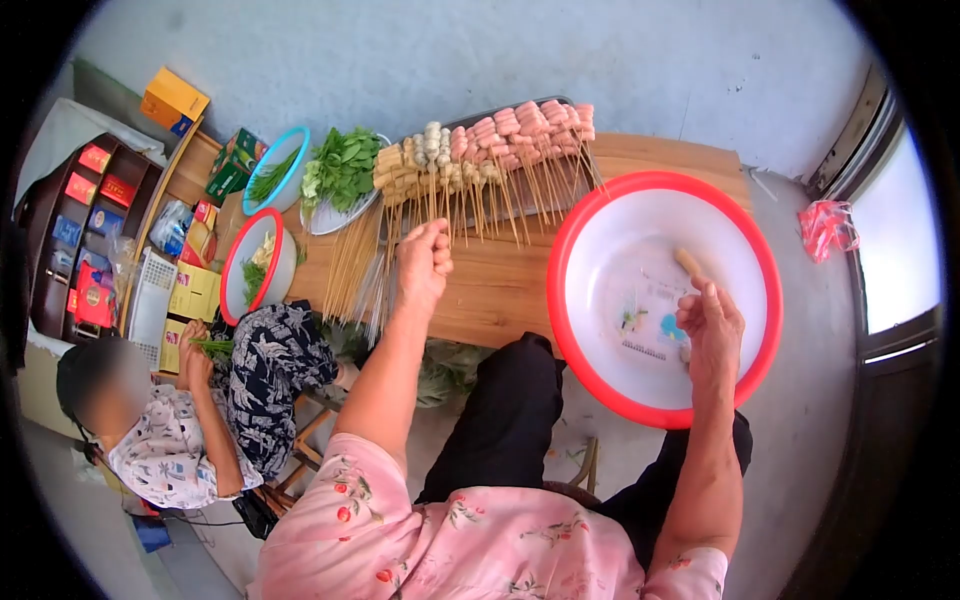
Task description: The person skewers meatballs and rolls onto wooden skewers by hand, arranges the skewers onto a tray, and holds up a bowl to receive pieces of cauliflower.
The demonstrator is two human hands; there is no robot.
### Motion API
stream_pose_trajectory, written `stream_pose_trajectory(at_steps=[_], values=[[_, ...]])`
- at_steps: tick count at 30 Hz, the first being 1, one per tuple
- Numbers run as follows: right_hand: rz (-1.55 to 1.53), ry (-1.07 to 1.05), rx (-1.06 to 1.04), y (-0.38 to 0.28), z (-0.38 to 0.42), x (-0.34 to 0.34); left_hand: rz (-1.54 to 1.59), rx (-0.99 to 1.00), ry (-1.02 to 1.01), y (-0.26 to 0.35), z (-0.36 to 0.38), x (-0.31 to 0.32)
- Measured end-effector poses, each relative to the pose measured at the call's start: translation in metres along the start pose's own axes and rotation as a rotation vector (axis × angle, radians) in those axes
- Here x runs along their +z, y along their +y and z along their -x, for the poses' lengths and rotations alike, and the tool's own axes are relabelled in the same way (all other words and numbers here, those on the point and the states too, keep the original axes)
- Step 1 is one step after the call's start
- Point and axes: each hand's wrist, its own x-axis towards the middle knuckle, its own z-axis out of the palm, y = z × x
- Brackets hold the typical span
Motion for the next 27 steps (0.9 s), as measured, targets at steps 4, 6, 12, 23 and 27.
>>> stream_pose_trajectory(at_steps=[4,6,12,23,27], values=[[-0.013,0.0,0.012,0.001,-0.001,0.001,0.092,0.003,-0.048,-0.002,-0.039,-0.012],[-0.028,0.003,0.014,0.002,-0.002,0.0,0.119,-0.029,-0.078,-0.005,-0.052,-0.012],[-0.002,0.011,0.032,0.003,-0.003,0.001,0.115,-0.12,-0.016,0.001,-0.067,0.013],[0.047,0.004,0.053,0.0,-0.002,0.004,0.022,-0.073,0.049,-0.008,-0.069,0.018],[0.056,-0.007,0.058,0.002,-0.003,0.002,-0.148,0.067,0.012,-0.011,-0.038,0.021]])
